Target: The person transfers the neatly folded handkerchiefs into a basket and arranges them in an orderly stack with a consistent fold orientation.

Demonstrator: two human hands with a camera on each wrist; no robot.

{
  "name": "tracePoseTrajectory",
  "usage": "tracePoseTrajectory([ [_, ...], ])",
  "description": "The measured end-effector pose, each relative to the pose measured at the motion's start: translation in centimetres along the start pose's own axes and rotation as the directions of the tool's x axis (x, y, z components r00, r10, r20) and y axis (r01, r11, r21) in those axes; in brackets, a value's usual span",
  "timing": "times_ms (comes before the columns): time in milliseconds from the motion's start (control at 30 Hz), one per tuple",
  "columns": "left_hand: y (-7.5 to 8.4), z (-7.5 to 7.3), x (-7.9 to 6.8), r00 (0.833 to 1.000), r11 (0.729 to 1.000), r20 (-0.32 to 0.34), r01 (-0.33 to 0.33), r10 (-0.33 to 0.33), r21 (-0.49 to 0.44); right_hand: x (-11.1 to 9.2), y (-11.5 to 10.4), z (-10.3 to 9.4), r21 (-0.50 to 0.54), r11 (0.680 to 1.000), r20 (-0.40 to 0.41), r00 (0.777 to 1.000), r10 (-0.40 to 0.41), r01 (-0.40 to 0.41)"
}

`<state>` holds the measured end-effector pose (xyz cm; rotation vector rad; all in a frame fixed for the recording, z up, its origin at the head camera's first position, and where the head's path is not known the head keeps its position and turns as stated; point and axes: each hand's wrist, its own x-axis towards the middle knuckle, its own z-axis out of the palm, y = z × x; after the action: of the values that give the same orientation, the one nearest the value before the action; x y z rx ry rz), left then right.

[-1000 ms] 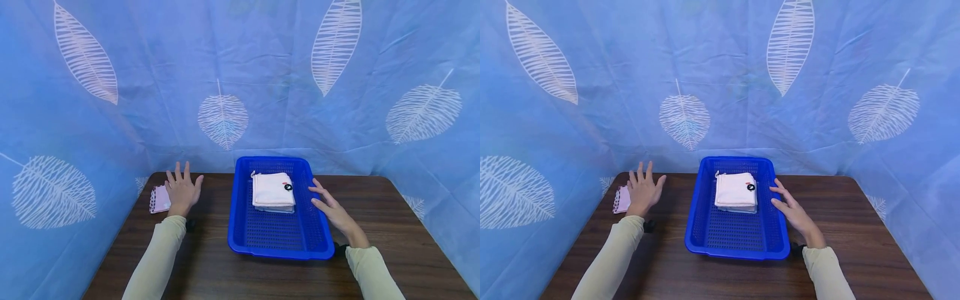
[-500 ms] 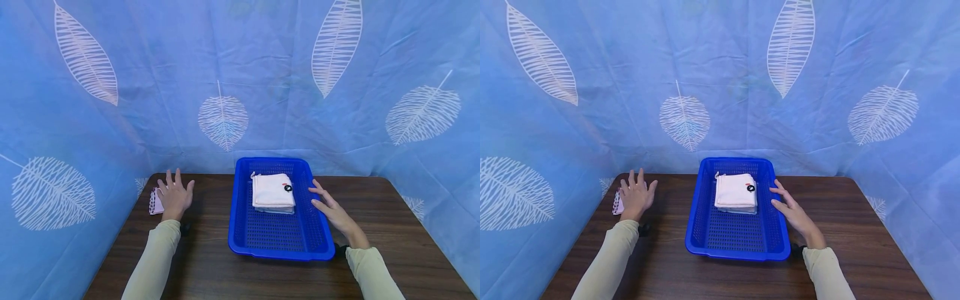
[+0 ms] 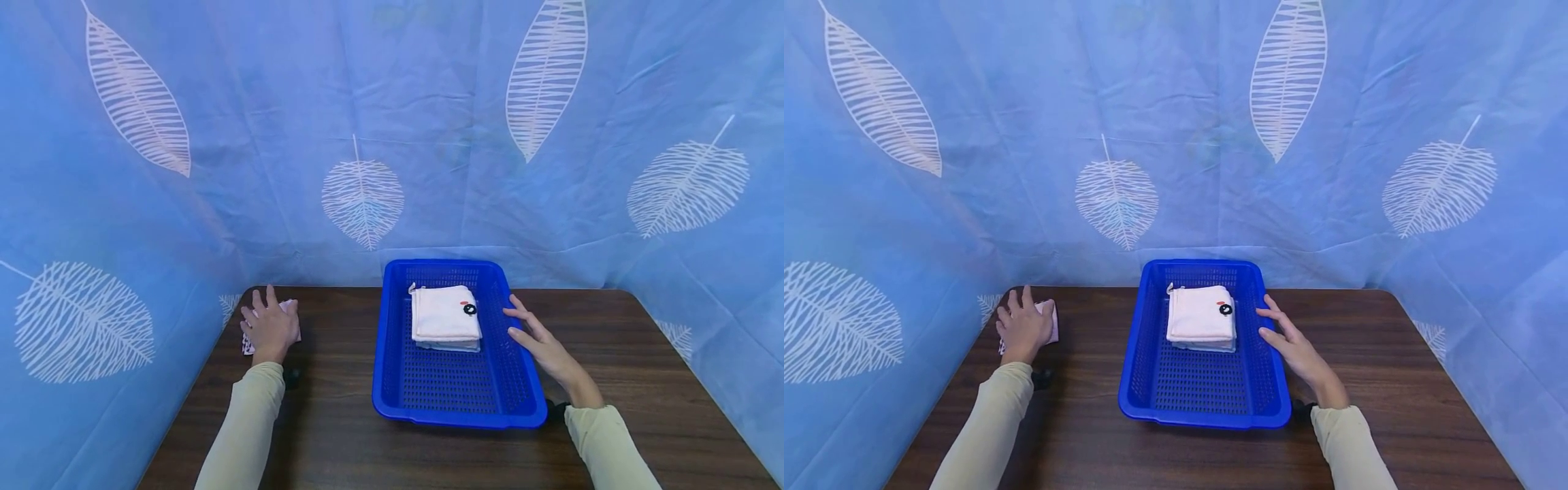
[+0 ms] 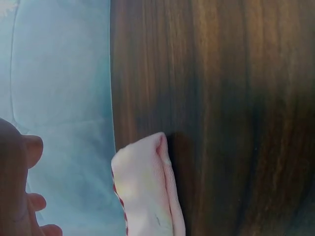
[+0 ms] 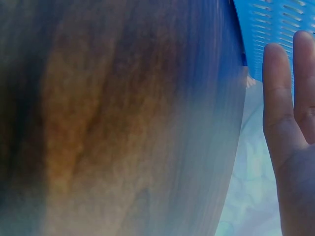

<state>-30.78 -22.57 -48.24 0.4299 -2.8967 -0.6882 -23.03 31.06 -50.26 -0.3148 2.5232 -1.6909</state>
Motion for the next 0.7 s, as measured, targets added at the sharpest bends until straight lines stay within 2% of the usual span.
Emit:
tracePoseTrajectory([
  [167,-0.6,-0.1,0.1,0.999,0.998,0.005,0.052,-0.052,-0.042,0.0,0.0,0.1,0.002,1.0,-0.006,1.0,0.005,-0.005],
  [400,-1.2,-0.4,-0.3,0.994,0.993,0.059,0.093,-0.089,-0.067,0.0,0.0,0.2,-0.009,1.0,-0.016,1.0,0.011,-0.011],
  [700,-2.0,-0.3,-0.7,0.98,0.986,0.145,0.15,-0.138,-0.072,0.0,0.0,0.2,0.002,1.0,-0.016,0.999,0.029,-0.029],
])
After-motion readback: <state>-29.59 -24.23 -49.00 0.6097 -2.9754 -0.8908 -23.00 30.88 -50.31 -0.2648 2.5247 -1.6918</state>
